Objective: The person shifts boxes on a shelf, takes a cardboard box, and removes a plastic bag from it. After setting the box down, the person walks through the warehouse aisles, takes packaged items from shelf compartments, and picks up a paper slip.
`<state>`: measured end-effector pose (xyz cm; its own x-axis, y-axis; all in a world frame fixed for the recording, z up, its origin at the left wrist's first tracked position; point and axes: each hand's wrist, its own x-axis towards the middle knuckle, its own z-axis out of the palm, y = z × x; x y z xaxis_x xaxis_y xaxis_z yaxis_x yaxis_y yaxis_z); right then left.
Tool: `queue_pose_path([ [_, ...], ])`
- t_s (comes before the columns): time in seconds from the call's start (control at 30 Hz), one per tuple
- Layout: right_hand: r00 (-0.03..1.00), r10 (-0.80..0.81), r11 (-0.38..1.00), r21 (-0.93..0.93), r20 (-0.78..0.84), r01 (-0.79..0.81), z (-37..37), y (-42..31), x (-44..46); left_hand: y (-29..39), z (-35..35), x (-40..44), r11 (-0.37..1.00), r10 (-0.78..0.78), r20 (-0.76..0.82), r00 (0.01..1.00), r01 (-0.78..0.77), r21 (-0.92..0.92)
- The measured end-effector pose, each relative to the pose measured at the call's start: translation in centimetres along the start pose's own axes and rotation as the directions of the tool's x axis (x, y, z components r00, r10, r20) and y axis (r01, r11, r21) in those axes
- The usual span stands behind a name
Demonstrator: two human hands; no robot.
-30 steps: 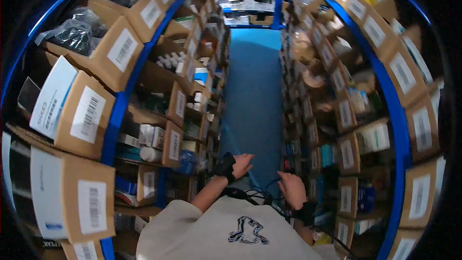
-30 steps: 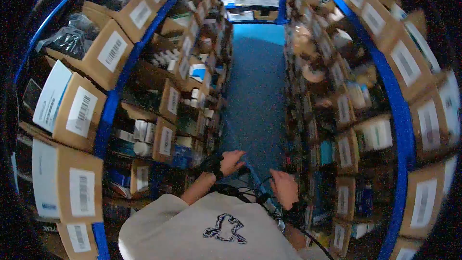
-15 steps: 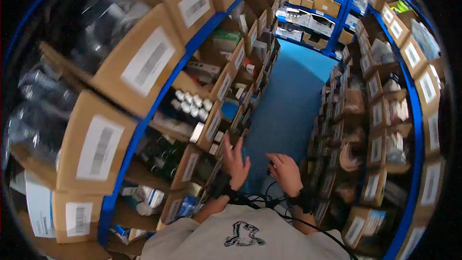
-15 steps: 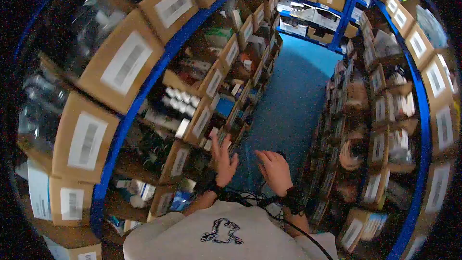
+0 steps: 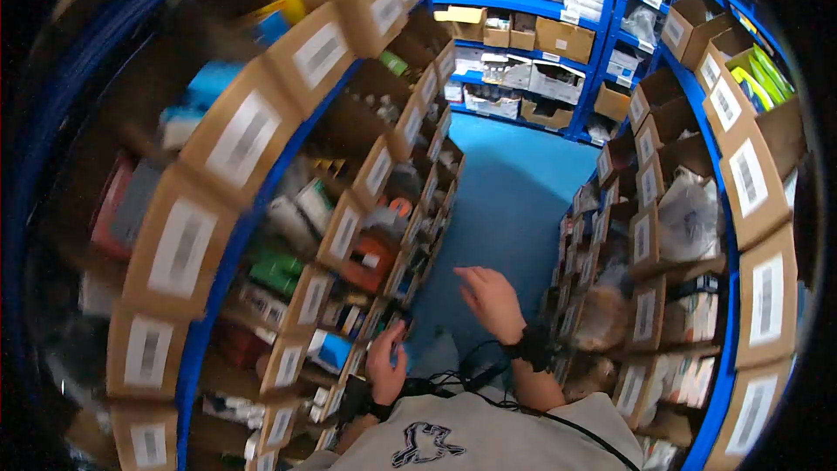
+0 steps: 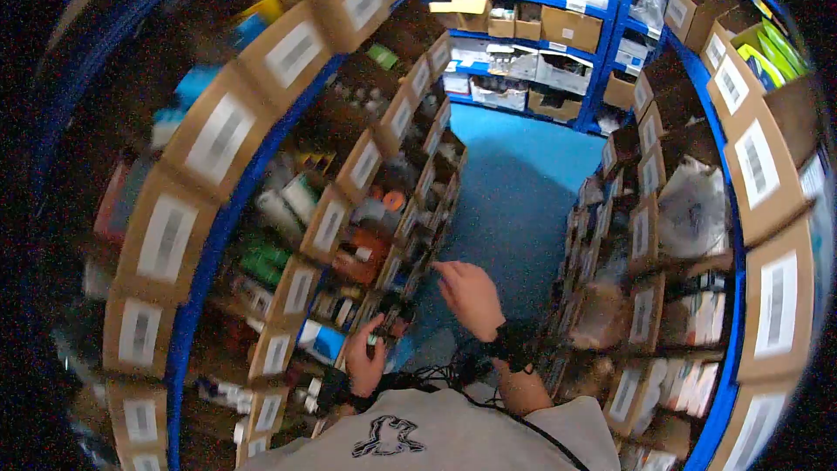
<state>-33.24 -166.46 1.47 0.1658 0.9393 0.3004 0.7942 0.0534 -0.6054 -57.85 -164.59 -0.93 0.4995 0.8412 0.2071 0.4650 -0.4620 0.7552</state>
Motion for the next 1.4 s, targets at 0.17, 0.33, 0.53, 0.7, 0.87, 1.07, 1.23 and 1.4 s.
queue_pose_path([
  [0.17,0.998,-0.058,0.997,-0.044,-0.014,0.057,-0.9,9.1,8.6,0.8,7.2,14.1,0.972,0.235,0.238,0.942,-0.222,-0.083],
  [0.33,0.998,0.058,0.958,-0.284,0.033,-0.046,-3.9,20.0,15.7,0.1,13.7,28.6,0.928,0.362,0.486,0.796,-0.359,-0.102],
  [0.53,0.946,0.301,0.923,-0.287,0.122,-0.257,-9.4,30.4,23.0,2.2,19.4,42.4,0.895,0.405,0.617,0.674,-0.430,-0.117],
  [0.7,0.900,0.396,0.881,-0.352,0.183,-0.316,-10.0,42.2,28.8,2.3,25.2,51.8,0.937,0.332,0.639,0.694,-0.320,-0.139],
  [0.87,0.886,0.321,0.937,-0.252,0.335,-0.244,-15.2,55.1,39.4,6.8,33.3,65.7,0.936,0.309,0.618,0.723,-0.347,-0.062],
  [1.07,0.850,0.487,0.852,-0.319,0.199,-0.414,-23.0,67.9,46.9,12.4,40.0,77.2,0.917,0.329,0.690,0.645,-0.392,-0.072],
  [1.23,0.805,0.592,0.784,-0.258,0.038,-0.564,-28.4,76.1,48.6,13.8,47.3,86.8,0.901,0.342,0.748,0.569,-0.424,-0.090],
  [1.4,0.582,0.813,0.556,-0.268,-0.020,-0.787,-31.5,83.7,43.5,16.8,56.7,97.8,0.833,0.489,0.723,0.488,-0.506,-0.222],
])
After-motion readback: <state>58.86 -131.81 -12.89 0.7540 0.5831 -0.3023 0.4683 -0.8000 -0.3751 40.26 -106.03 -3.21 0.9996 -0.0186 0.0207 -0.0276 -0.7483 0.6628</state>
